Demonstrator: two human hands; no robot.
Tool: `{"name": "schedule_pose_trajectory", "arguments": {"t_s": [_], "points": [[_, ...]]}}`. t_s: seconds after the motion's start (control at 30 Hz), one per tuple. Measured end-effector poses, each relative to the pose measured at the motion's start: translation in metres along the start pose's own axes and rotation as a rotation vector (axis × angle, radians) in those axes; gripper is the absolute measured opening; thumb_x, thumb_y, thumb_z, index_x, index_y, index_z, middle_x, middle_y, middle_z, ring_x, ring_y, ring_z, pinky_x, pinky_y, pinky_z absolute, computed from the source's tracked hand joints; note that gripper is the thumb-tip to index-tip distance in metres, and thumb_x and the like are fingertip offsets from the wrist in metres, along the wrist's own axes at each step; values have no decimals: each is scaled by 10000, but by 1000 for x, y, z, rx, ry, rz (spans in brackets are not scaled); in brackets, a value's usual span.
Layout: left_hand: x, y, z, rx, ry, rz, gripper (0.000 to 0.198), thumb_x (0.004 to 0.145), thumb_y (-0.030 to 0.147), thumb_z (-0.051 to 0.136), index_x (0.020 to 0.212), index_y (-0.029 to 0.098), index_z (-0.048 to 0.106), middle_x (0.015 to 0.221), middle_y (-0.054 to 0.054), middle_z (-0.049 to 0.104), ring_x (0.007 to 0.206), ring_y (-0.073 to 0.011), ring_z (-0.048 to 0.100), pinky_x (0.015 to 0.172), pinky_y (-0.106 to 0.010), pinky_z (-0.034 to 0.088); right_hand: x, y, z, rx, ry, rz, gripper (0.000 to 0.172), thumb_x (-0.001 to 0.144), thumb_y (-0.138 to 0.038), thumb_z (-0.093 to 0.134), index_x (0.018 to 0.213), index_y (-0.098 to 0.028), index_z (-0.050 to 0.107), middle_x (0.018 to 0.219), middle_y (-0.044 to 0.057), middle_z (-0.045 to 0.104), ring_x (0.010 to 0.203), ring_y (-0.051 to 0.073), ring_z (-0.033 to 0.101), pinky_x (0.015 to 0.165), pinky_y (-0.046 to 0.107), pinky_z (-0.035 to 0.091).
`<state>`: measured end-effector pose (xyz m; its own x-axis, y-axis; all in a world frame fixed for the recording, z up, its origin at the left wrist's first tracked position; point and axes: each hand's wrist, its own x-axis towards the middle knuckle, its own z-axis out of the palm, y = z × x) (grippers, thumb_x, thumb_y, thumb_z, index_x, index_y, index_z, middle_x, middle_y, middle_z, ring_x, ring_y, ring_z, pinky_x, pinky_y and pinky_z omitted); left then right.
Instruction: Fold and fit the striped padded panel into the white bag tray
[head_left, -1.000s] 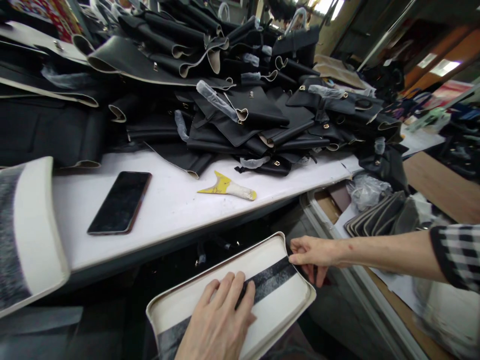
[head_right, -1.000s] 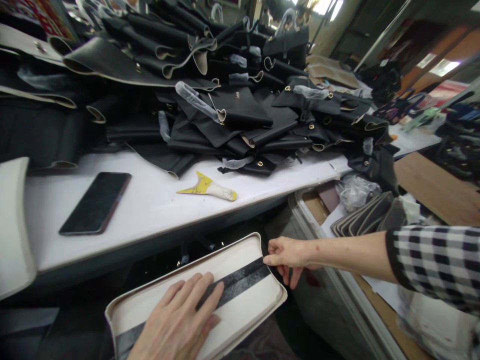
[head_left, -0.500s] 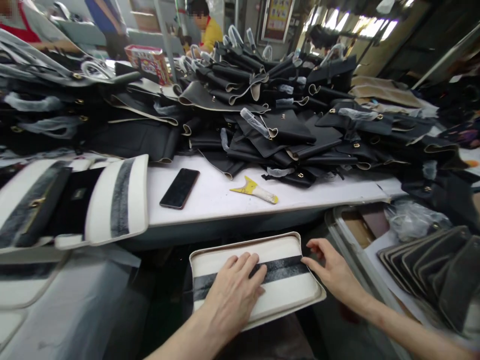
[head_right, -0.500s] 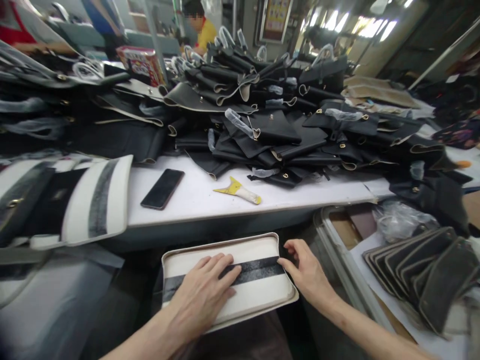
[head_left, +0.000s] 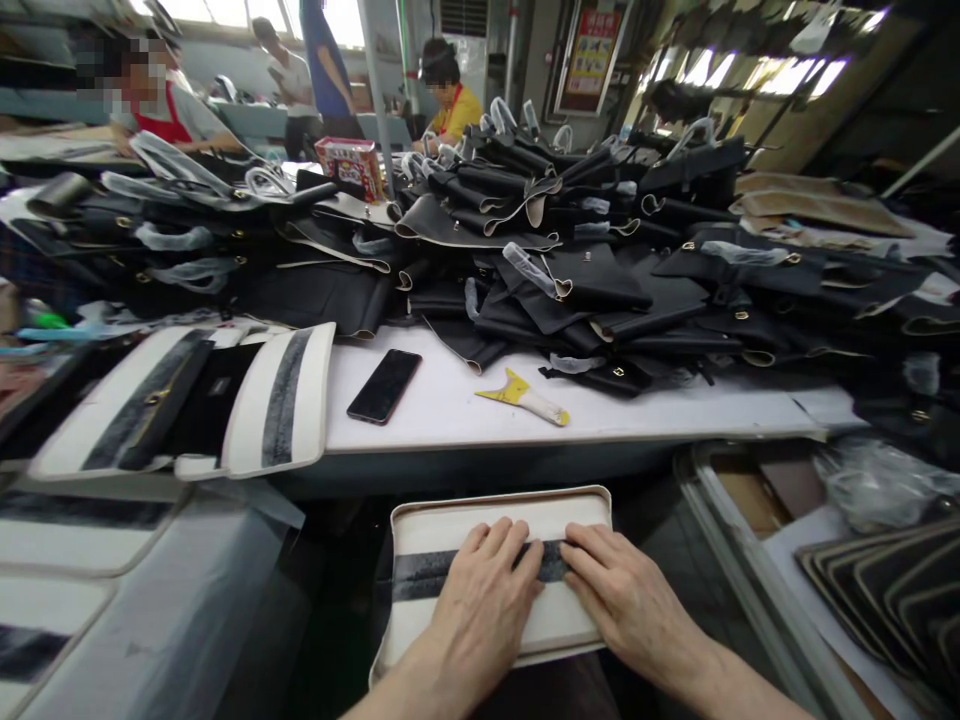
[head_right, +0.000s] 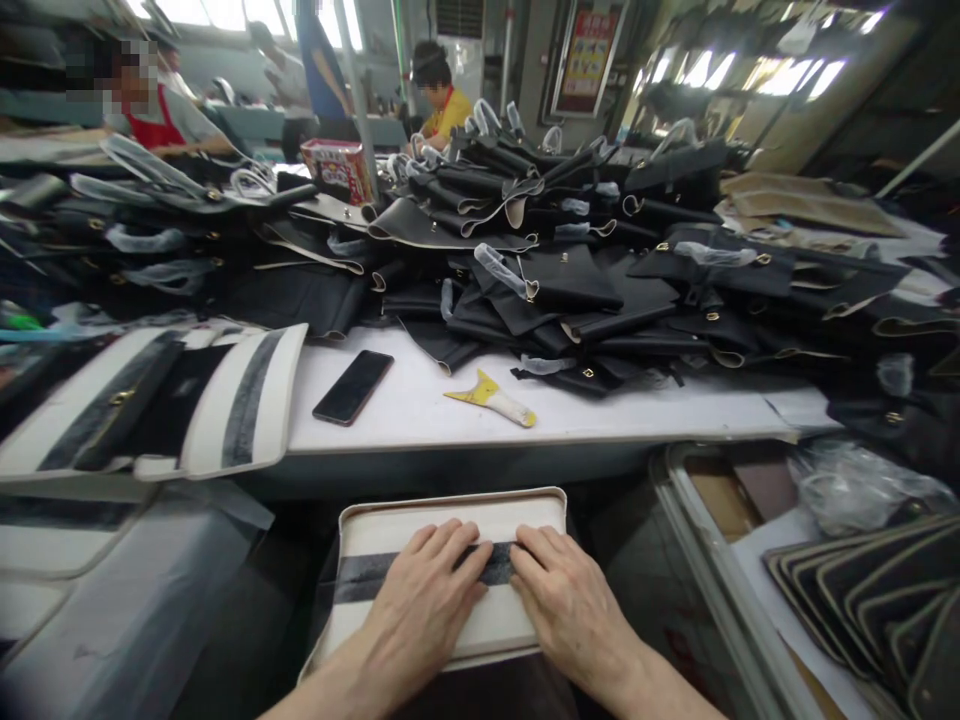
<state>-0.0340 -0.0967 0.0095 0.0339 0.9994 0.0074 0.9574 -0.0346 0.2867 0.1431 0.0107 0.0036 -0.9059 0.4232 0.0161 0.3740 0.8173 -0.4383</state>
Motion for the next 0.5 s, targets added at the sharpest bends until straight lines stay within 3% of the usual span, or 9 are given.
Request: {"name": "schedule_pose_trajectory", "arguments": {"t_s": [0.13,0.23,0.3,0.4,0.5], "points": [[17,3,6,124,-24,95,340,942,266,532,1265,165,502,1104,-85,587,1000,-273,546,854,-421,490,4,21,-17,403,89,101,198,969,-282,484,947,-211,668,1051,60,635,982,212,564,897,356,451],[27,3,8,148,-19,134,297,940,254,531,1223,165,529,1061,-75,588,931,-262,554,786,-407,501,16,64,-19,676,359,419,315,940,-464,508,871,-194,655,921,52,652,872,187,581,802,299,459],[34,4,9,146,14,156,243,931,199,530,1167,154,559,1133,-88,575,975,-255,546,842,-409,490,27,97,-6,741,455,630,449,908,-583,465,868,-170,637,891,70,649,820,192,574,746,303,462],[43,7,13,125,23,193,147,887,108,547,1020,143,602,1103,-88,583,988,-243,540,894,-389,477,51,130,33,802,279,731,566,862,-674,443,744,-149,618,744,77,627,686,193,559,618,311,455],[51,11,18,128,10,191,133,862,66,538,944,150,602,911,-60,584,842,-229,546,784,-366,505,79,135,70,841,10,712,516,841,-627,567,654,-148,607,612,34,584,569,156,528,535,288,441]]}}
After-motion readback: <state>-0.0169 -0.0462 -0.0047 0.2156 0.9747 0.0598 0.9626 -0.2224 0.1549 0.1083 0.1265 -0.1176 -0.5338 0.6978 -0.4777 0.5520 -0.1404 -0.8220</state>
